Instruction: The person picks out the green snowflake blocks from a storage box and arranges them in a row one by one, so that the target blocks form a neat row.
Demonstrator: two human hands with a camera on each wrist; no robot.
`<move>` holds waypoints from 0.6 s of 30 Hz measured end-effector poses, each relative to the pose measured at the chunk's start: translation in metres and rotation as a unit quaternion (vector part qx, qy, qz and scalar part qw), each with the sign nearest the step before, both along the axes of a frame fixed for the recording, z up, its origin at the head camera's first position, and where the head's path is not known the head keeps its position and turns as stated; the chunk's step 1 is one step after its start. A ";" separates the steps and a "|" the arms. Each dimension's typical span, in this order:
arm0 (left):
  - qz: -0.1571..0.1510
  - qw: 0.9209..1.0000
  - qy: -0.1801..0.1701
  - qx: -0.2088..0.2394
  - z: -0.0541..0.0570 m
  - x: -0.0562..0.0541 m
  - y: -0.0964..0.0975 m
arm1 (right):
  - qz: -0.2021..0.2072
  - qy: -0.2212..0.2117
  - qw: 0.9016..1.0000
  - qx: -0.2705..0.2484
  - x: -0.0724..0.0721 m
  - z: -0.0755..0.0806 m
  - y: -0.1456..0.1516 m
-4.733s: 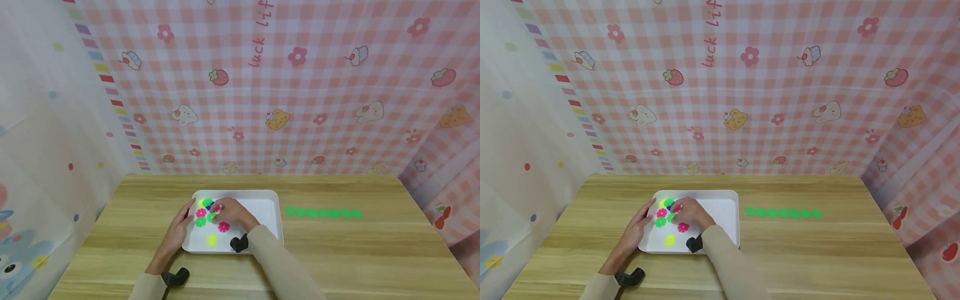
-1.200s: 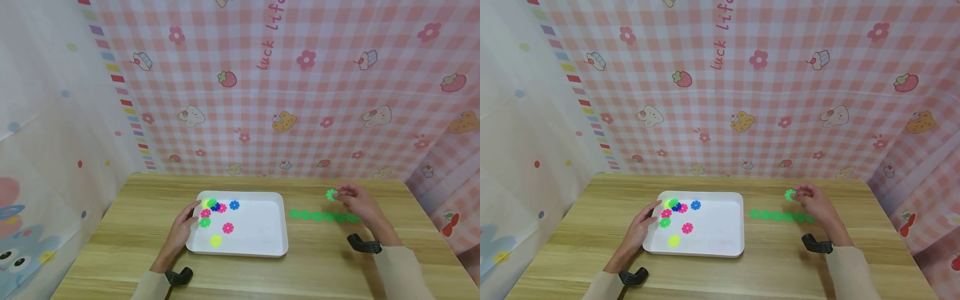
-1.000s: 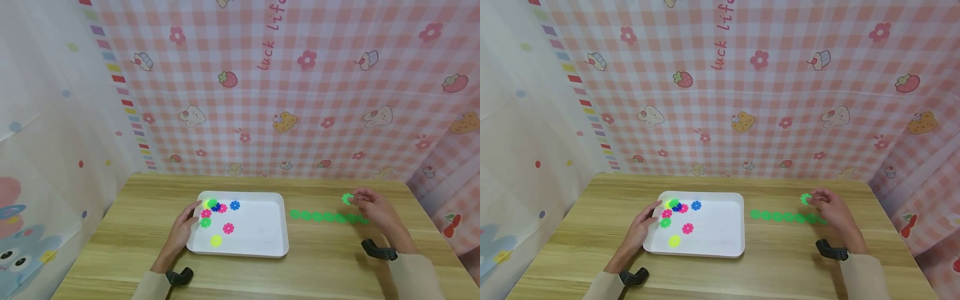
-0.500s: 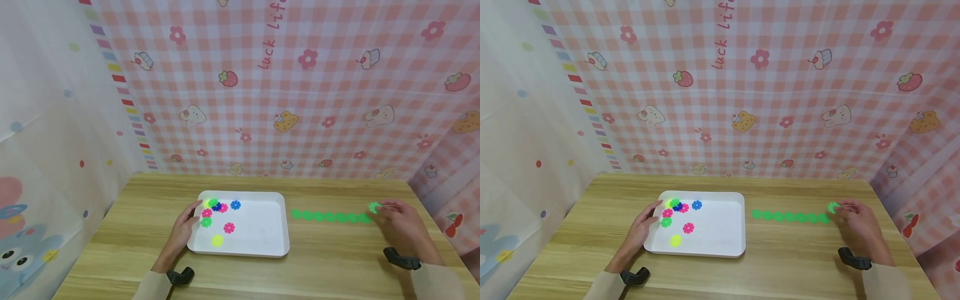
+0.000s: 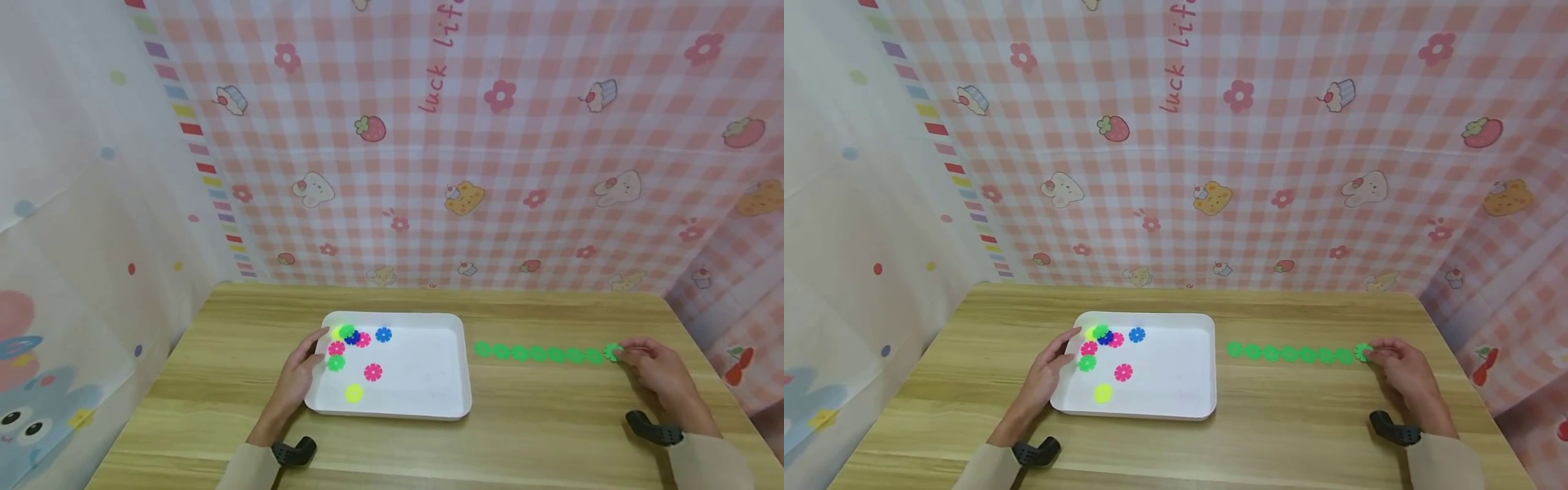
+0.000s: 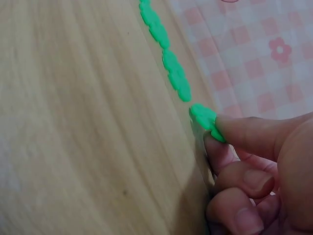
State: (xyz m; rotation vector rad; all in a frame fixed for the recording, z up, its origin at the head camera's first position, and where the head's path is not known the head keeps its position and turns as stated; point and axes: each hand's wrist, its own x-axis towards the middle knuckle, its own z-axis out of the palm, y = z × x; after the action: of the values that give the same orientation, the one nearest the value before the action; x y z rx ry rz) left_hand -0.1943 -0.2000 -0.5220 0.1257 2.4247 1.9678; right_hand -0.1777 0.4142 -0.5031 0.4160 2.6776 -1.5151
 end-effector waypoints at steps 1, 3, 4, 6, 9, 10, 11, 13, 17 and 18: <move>0.002 1.000 -0.001 -0.001 0.000 0.000 0.000 | 0.001 -0.002 1.000 0.000 0.000 0.000 0.000; 0.003 1.000 -0.001 -0.001 0.001 0.001 0.000 | 0.004 -0.003 1.000 0.004 0.001 0.000 0.000; 0.003 1.000 -0.001 -0.002 0.001 0.001 0.000 | 0.003 -0.003 1.000 0.008 0.000 0.000 0.000; 0.002 1.000 0.001 -0.001 0.002 0.001 0.000 | 0.001 -0.002 1.000 0.015 0.000 0.000 0.000; 0.001 1.000 0.000 -0.002 0.002 0.001 0.000 | -0.007 0.002 1.000 0.023 -0.001 -0.002 -0.001; 0.001 1.000 0.000 -0.002 0.002 0.001 0.000 | -0.009 0.006 1.000 0.024 -0.001 -0.003 -0.001; 0.001 1.000 0.000 -0.003 0.002 0.001 0.000 | -0.012 0.009 1.000 0.026 0.000 -0.003 -0.001; 0.001 1.000 0.001 -0.003 0.001 0.001 0.000 | -0.019 0.019 0.999 0.032 0.000 -0.005 -0.002; 0.001 1.000 0.004 -0.001 0.001 0.001 0.000 | -0.026 0.041 0.997 0.055 0.001 -0.007 -0.004; 0.001 1.000 0.005 0.000 0.001 0.001 0.000 | -0.027 0.047 0.997 0.062 0.001 -0.008 -0.004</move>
State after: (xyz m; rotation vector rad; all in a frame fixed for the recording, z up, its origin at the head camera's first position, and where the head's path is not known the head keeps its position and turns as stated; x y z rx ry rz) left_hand -0.1931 -0.2002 -0.5207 0.1329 2.4321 1.9712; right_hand -0.1768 0.4098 -0.5107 0.4374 2.8663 -1.4214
